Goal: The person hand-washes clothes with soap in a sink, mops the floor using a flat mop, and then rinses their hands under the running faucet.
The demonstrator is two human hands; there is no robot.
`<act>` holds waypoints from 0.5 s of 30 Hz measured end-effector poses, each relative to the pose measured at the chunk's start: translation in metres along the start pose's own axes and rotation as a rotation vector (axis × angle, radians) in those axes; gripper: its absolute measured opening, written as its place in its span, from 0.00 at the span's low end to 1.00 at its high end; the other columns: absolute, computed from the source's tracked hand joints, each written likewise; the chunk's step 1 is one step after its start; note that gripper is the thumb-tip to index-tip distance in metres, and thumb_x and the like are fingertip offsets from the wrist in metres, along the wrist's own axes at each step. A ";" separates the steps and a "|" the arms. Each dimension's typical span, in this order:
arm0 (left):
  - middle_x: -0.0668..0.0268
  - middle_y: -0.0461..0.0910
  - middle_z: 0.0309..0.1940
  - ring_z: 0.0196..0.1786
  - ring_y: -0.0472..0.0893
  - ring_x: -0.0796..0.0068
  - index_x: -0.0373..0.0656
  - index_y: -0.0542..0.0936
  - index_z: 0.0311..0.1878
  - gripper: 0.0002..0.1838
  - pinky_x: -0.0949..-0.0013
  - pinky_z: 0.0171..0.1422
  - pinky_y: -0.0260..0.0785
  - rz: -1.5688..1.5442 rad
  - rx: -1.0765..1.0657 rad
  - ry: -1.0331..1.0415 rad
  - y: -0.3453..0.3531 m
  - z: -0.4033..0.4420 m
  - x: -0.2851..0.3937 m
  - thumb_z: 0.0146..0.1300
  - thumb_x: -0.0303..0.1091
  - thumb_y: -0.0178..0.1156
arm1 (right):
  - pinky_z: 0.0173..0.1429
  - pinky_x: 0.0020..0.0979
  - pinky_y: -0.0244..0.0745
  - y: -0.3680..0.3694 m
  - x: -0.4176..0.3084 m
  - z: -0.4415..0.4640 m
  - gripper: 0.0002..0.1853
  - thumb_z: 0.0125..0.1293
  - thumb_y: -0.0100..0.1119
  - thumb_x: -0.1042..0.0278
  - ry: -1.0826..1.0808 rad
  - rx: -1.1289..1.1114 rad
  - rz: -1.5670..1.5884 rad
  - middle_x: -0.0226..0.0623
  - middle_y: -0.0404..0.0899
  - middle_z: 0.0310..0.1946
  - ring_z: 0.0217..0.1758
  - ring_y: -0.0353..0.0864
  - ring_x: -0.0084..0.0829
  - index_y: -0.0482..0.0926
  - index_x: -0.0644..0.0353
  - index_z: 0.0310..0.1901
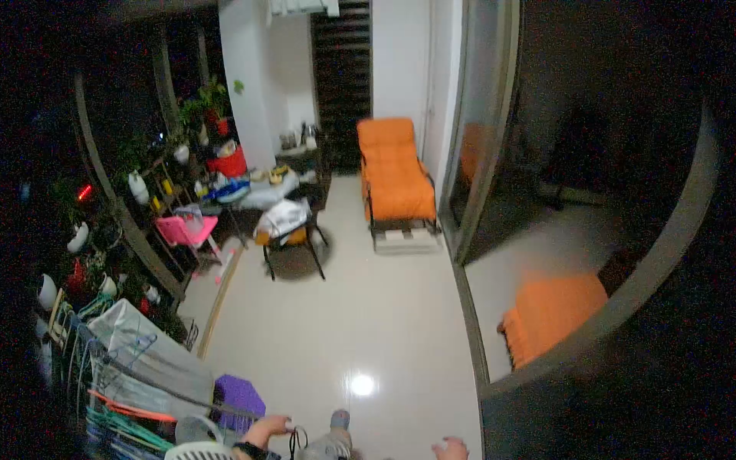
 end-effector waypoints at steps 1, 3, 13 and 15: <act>0.55 0.74 0.51 0.54 0.72 0.54 0.46 0.70 0.57 0.34 0.58 0.58 0.65 -0.034 0.017 -0.010 0.004 0.004 -0.008 0.50 0.57 0.58 | 0.58 0.38 0.65 -0.011 -0.027 -0.002 0.28 0.50 0.62 0.48 -0.021 -0.101 -0.006 0.48 0.73 0.49 0.54 0.71 0.44 0.75 0.59 0.48; 0.52 0.71 0.54 0.57 0.70 0.52 0.43 0.68 0.59 0.37 0.57 0.60 0.62 -0.042 0.018 0.024 0.013 0.030 -0.032 0.52 0.60 0.56 | 0.61 0.37 0.63 -0.017 -0.061 0.012 0.29 0.53 0.59 0.48 -0.054 -0.182 -0.005 0.47 0.72 0.52 0.57 0.69 0.43 0.72 0.59 0.53; 0.53 0.72 0.53 0.56 0.71 0.53 0.42 0.68 0.58 0.37 0.57 0.59 0.63 -0.126 0.116 0.028 -0.141 0.132 -0.071 0.51 0.59 0.56 | 0.58 0.37 0.65 -0.010 -0.159 0.133 0.29 0.48 0.63 0.48 -0.026 -0.092 -0.102 0.50 0.74 0.49 0.54 0.72 0.44 0.75 0.60 0.48; 0.55 0.75 0.50 0.54 0.73 0.56 0.47 0.70 0.57 0.36 0.58 0.57 0.66 -0.056 0.248 0.030 -0.171 0.160 -0.077 0.49 0.60 0.58 | 0.59 0.37 0.65 -0.007 -0.181 0.157 0.29 0.48 0.62 0.48 -0.024 -0.079 -0.044 0.50 0.73 0.49 0.54 0.71 0.45 0.75 0.60 0.49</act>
Point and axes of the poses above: each hand's wrist, its own z-axis towards the middle knuckle, its own y-axis out of the palm, x = y × z, the point moved 2 cm from there along z, towards the middle knuckle
